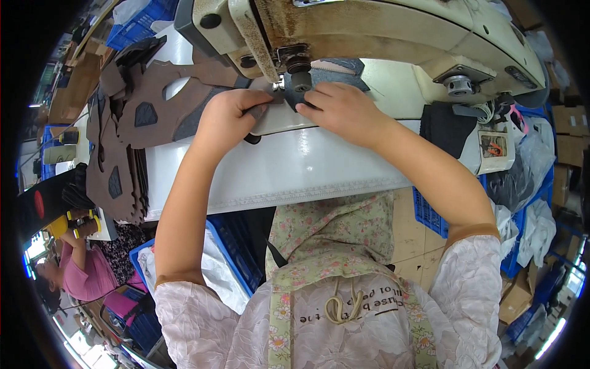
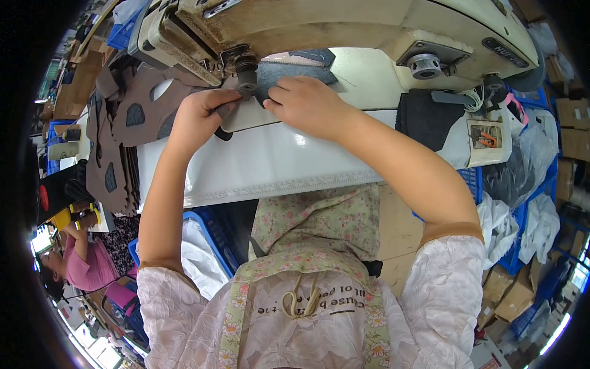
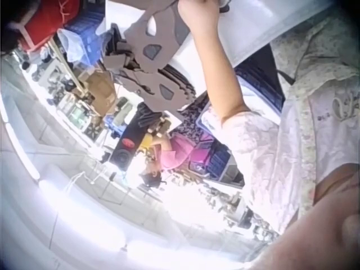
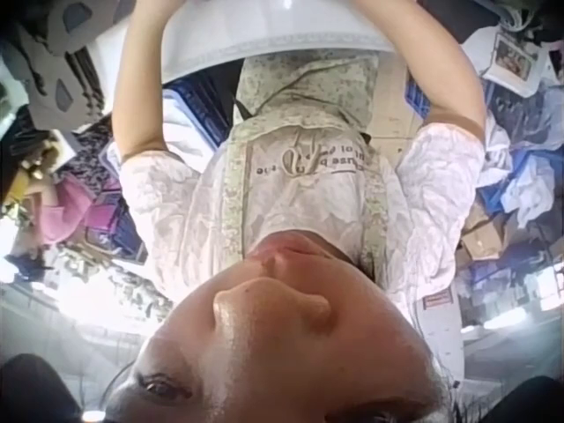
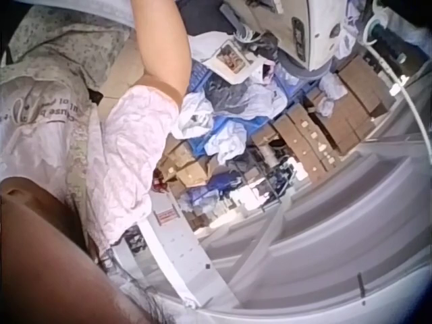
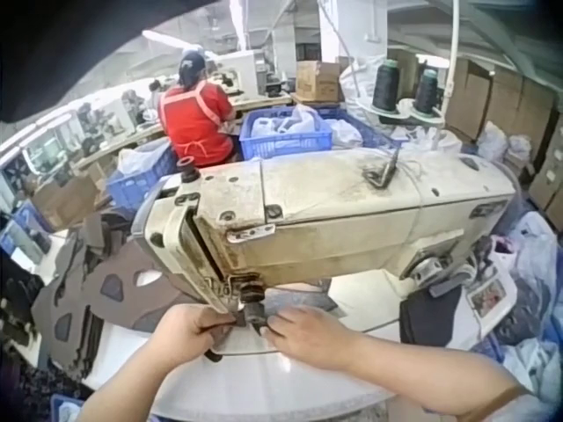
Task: Using an industrial sewing machine to stitch together leather shoe components.
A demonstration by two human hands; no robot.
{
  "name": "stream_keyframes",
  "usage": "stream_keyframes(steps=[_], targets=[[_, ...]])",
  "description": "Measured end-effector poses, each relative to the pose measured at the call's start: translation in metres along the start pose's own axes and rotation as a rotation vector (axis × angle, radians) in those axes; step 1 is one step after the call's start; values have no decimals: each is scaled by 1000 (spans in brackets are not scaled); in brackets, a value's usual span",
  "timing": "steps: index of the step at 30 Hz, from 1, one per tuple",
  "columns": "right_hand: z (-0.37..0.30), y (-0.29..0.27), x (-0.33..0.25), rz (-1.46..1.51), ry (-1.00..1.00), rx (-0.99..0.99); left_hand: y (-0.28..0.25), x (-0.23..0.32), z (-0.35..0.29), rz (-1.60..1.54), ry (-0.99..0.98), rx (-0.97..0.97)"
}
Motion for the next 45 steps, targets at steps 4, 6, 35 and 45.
stream_keyframes(steps=[4,6,35,45], targets=[[-1,6,1,-12,37,-60,1,7,0,133,131,69],[0,7,1,-23,40,-56,0,8,1,164,144,81],[18,19,-4,-122,84,47,3,-14,17,188,262,95],[20,20,-4,-148,91,41,5,-10,15,272,315,106]])
Point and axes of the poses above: each hand's wrist, its own z-axis towards the middle knuckle, its own y-axis out of the palm, x = y × z, the point moved 6 cm from there along z, towards the middle knuckle, and after that the axes turned 1 degree about -y, right-handed, at the moved point
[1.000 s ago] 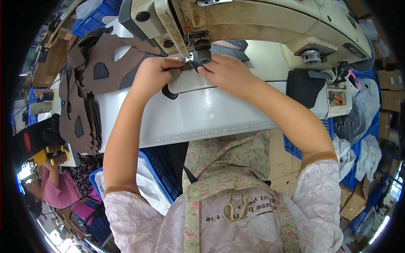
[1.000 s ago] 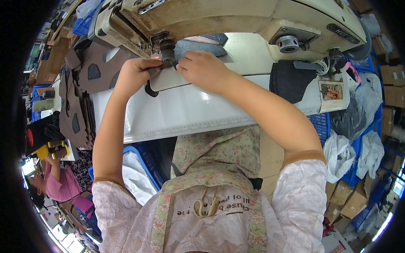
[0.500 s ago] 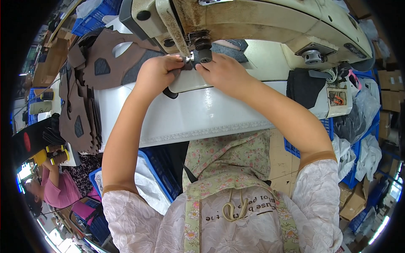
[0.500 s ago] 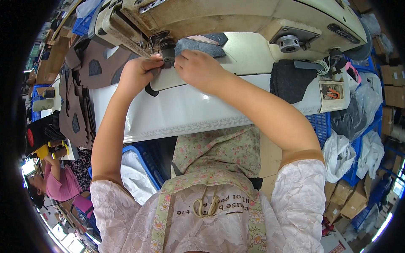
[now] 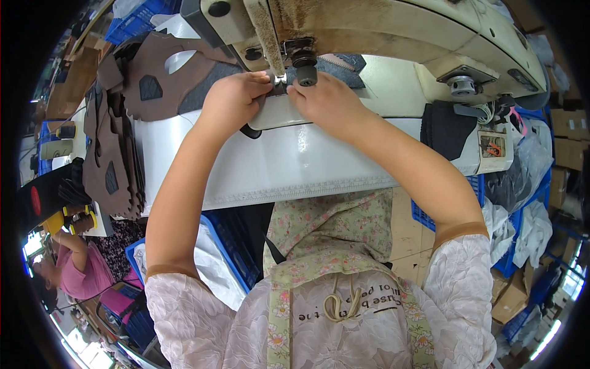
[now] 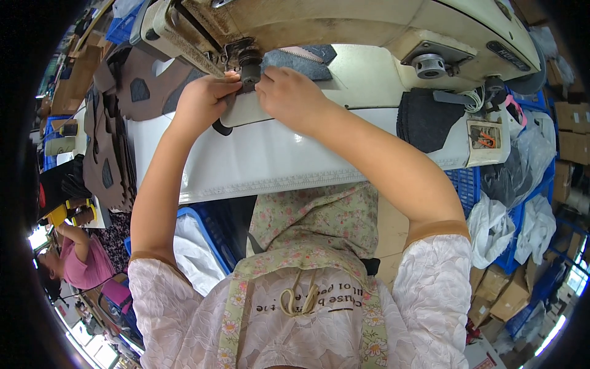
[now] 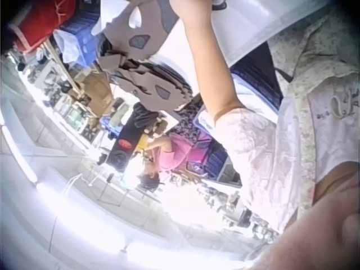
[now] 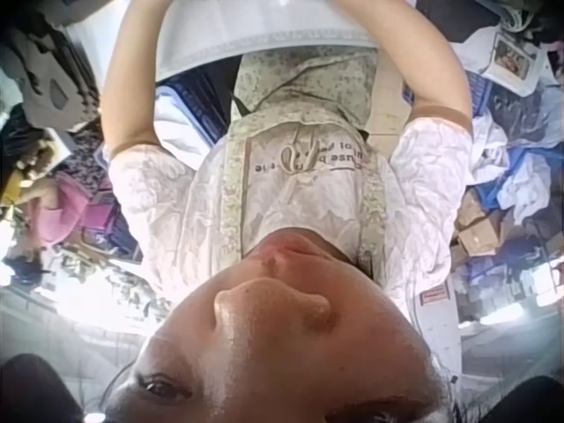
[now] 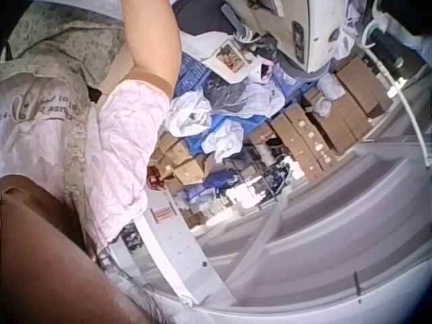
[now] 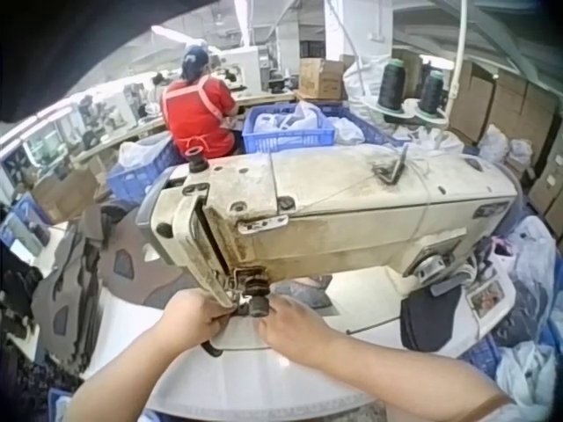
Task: Using an industrial sewing machine to stitch together leather shoe components.
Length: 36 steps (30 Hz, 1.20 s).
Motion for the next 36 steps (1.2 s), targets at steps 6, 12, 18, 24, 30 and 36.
stream_keyframes(steps=[6,12,18,24,30,36], targets=[[1,4,2,58,11,-96,1,0,1,35,69,1],[0,5,8,144,38,-141,-4,5,3,88,84,-5],[3,0,5,77,-33,42,-4,4,5,96,71,11],[6,5,7,70,-1,32,-1,3,8,139,85,-10],[8,8,11,86,11,4,2,3,11,216,73,-9],[7,17,19,169,103,20,7,-6,12,253,56,65]])
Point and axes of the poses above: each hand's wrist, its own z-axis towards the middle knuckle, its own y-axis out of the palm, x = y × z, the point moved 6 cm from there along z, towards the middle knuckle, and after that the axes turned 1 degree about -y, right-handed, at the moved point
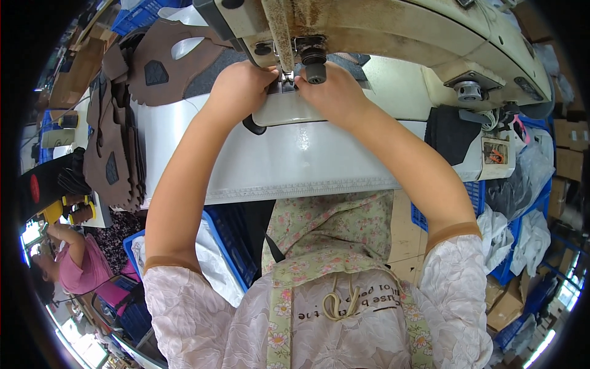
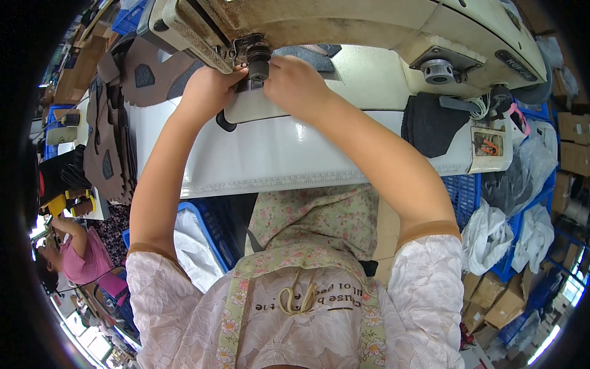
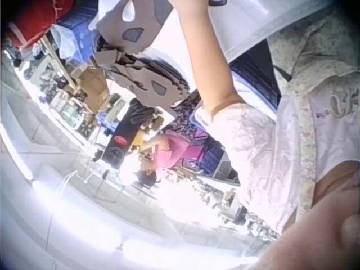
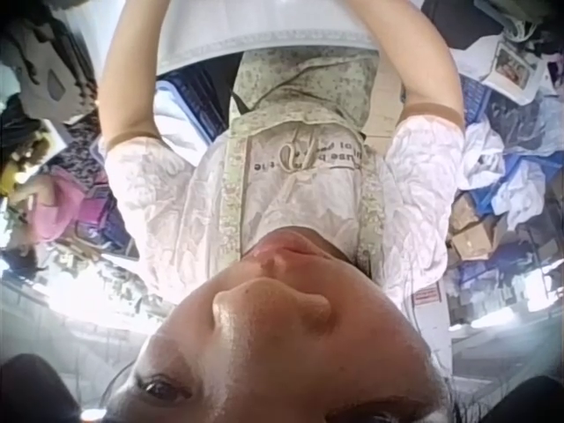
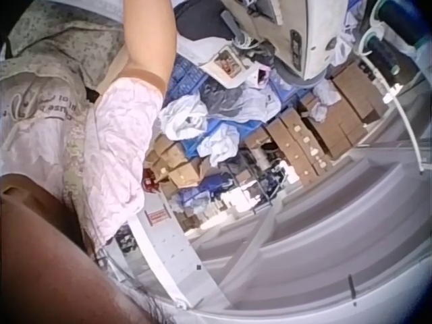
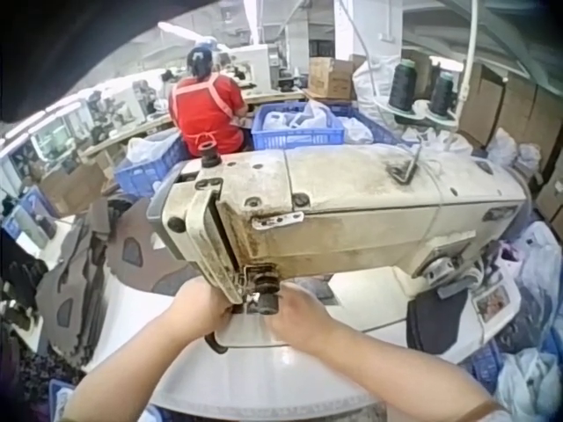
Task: Using an industrial sewing machine to stitch together leather shoe components.
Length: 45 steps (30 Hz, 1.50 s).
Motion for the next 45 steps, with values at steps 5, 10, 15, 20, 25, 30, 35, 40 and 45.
stream_keyframes(steps=[5,10,15,20,25,30,35,40,45], targets=[[-4,3,13,203,192,82,-1,-1,3,-3,-49,-5],[-5,1,16,270,296,77,-3,0,3,12,-54,-10],[-4,1,17,319,311,93,-5,2,2,29,-69,-15],[-6,4,21,334,371,32,-8,8,6,70,-80,-58],[-6,6,19,340,357,47,-5,5,2,84,-87,-56],[-6,3,22,366,370,74,-4,7,4,100,-72,-47],[-1,-6,19,418,415,48,-8,8,5,35,-74,31],[-1,-8,19,444,465,47,-9,11,5,38,-19,34],[0,-4,11,236,368,-54,-9,8,3,20,-24,4]])
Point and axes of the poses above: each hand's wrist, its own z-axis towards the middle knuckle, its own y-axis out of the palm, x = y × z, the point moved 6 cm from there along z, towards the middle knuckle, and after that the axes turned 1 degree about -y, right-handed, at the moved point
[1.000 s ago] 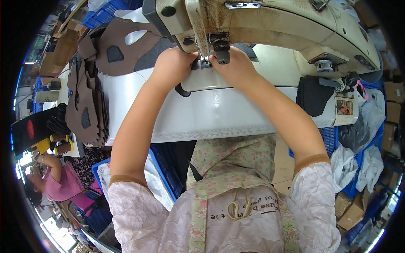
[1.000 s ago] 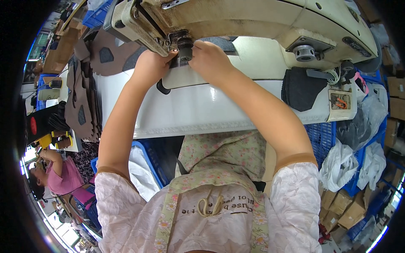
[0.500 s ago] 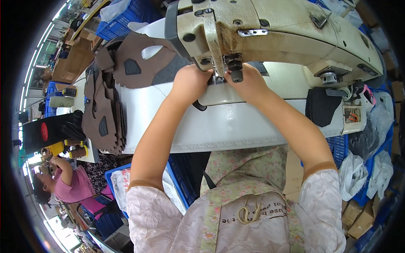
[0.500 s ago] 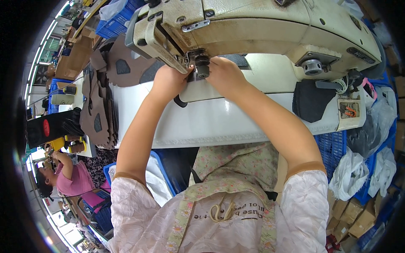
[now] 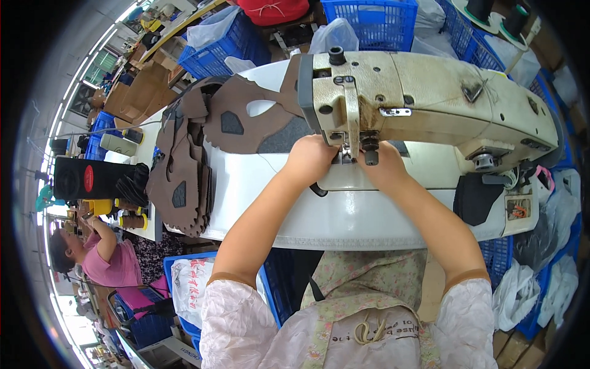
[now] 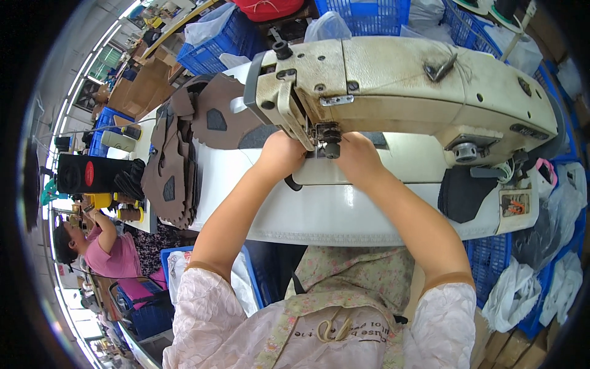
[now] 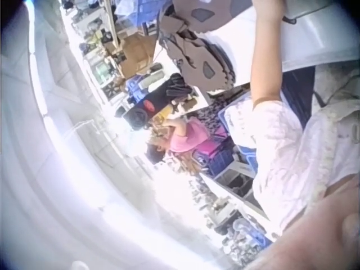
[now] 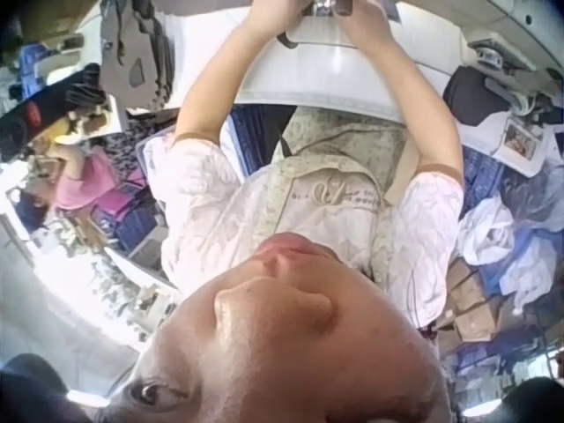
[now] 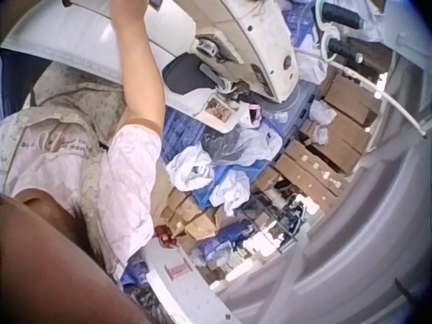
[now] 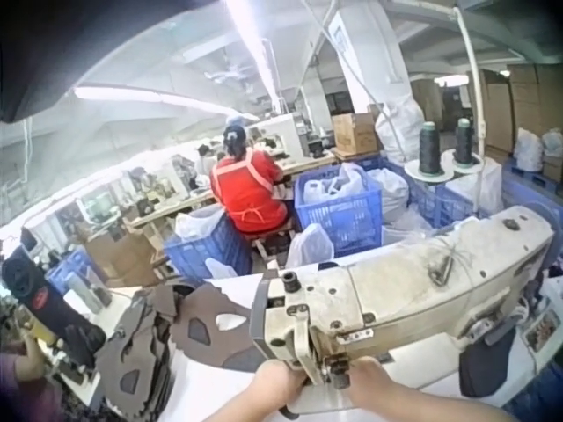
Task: Using an industrial sewing machine to stitch together leather shoe components.
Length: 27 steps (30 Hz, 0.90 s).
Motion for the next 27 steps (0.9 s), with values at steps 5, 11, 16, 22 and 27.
stream_keyframes(steps=[5,11,16,22,27], targets=[[3,2,4,99,190,-45,4,-3,-3,4,32,52],[2,-2,7,174,161,89,10,-5,-1,-10,5,-7],[3,-5,4,205,165,123,8,-3,-1,7,38,23],[3,-1,7,182,174,117,6,-3,0,6,4,7],[3,-4,4,228,200,145,6,-3,-3,7,-10,-29]])
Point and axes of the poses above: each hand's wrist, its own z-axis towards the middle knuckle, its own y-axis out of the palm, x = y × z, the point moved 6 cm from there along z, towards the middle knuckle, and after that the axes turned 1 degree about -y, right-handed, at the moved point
